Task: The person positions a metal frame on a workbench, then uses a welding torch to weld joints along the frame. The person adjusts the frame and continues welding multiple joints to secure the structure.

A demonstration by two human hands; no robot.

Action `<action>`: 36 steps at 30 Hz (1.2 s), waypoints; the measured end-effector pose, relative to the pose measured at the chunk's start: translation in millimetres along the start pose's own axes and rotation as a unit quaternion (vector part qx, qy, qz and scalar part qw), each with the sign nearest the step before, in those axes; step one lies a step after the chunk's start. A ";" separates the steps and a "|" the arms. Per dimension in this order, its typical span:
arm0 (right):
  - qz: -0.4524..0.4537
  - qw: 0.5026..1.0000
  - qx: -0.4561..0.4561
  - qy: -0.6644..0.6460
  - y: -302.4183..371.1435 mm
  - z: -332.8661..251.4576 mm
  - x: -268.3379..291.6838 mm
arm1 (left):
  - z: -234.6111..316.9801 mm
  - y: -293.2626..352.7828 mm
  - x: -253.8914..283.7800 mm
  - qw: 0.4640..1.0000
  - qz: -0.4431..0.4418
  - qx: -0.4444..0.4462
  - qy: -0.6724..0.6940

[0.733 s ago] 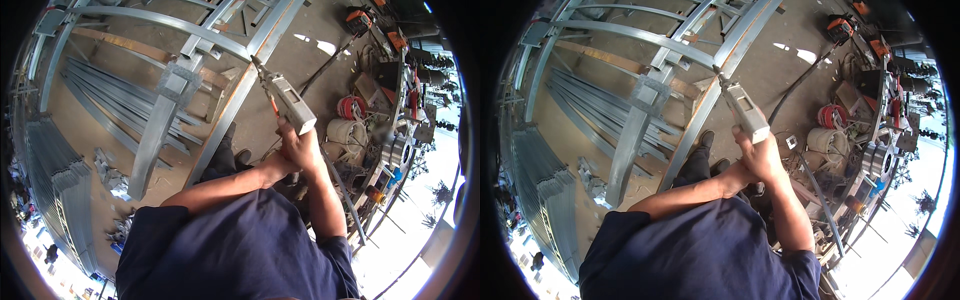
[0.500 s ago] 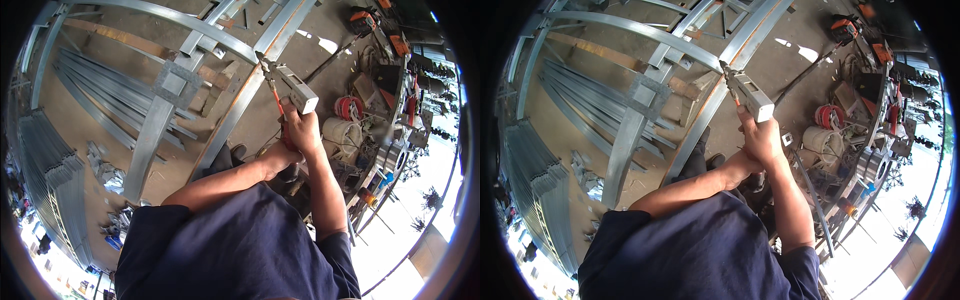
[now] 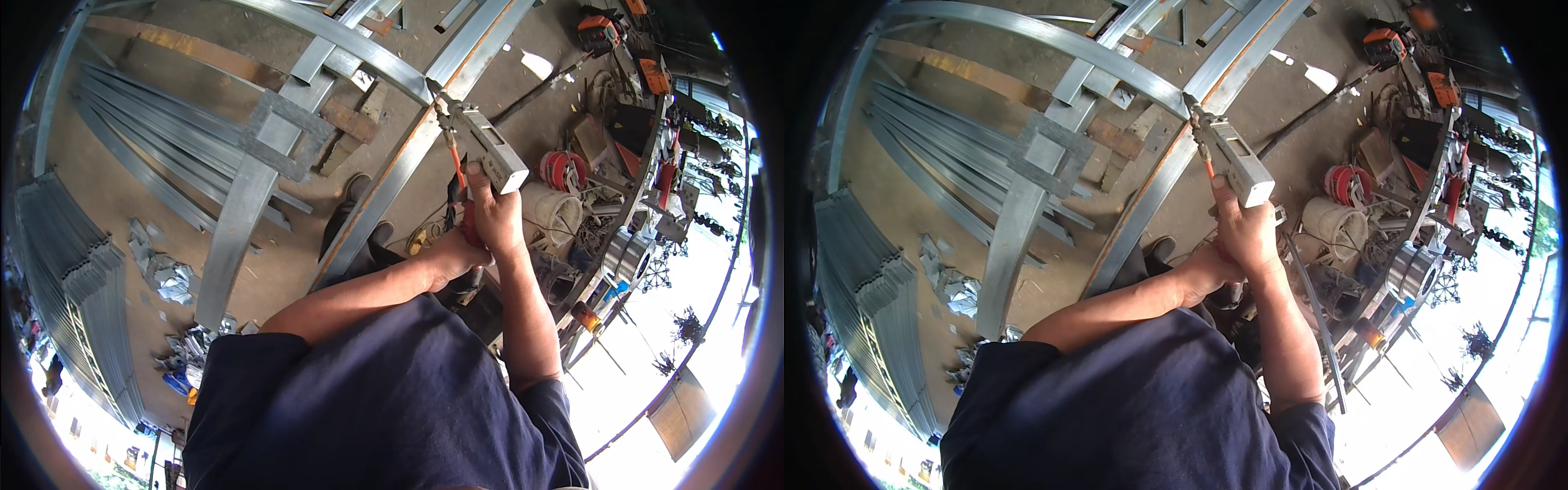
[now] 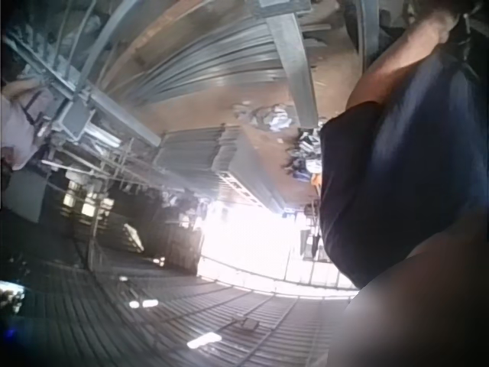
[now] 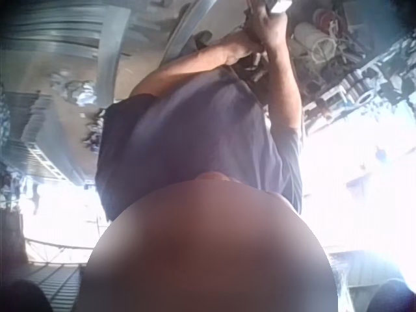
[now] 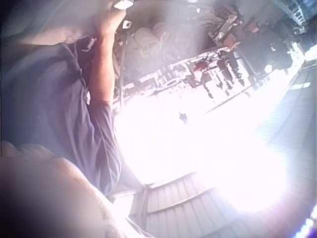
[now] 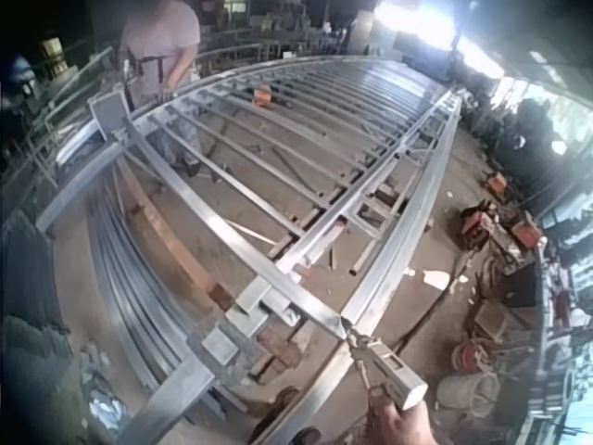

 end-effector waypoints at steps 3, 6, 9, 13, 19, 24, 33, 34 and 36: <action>-0.002 1.000 0.016 -0.014 0.9 2.9 -0.7 | -11.5 -4.8 3.3 0.999 -0.019 0.012 0.024; 0.003 1.000 0.021 -0.022 3.0 1.6 -1.8 | -15.2 -5.6 6.0 1.000 -0.010 0.011 0.014; 0.009 0.999 0.042 -0.023 1.8 1.5 -2.1 | -9.2 -4.1 3.4 1.000 -0.009 0.006 0.017; 0.007 0.999 0.038 -0.005 -0.3 -0.1 -2.4 | 7.1 3.6 0.0 1.000 -0.005 0.006 0.021; 0.024 0.998 0.066 -0.008 2.2 -6.1 -6.3 | 7.7 3.1 1.5 0.999 -0.018 0.011 0.029; 0.000 0.998 0.048 0.050 -0.5 -6.8 -3.4 | 2.2 0.8 4.2 0.999 -0.033 0.022 0.030; 0.000 0.995 0.035 0.091 0.3 -7.8 -3.9 | 2.1 2.0 4.7 0.999 -0.029 0.012 0.025; 0.000 0.995 0.030 0.091 1.1 -10.1 -4.1 | 3.2 3.0 4.6 0.999 -0.033 0.010 0.029; 0.003 0.995 0.033 0.091 2.6 -13.7 -4.9 | 4.6 4.3 4.8 0.998 -0.039 0.007 0.038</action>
Point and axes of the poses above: each hand's wrist, its own y-axis away from the middle knuckle, its own x-axis out of the back of the hand, z = x × y, the point moved 2 cm from there along -y, towards the middle knuckle, and after that the axes turned 11 degrees about z, right-handed, at the moved point
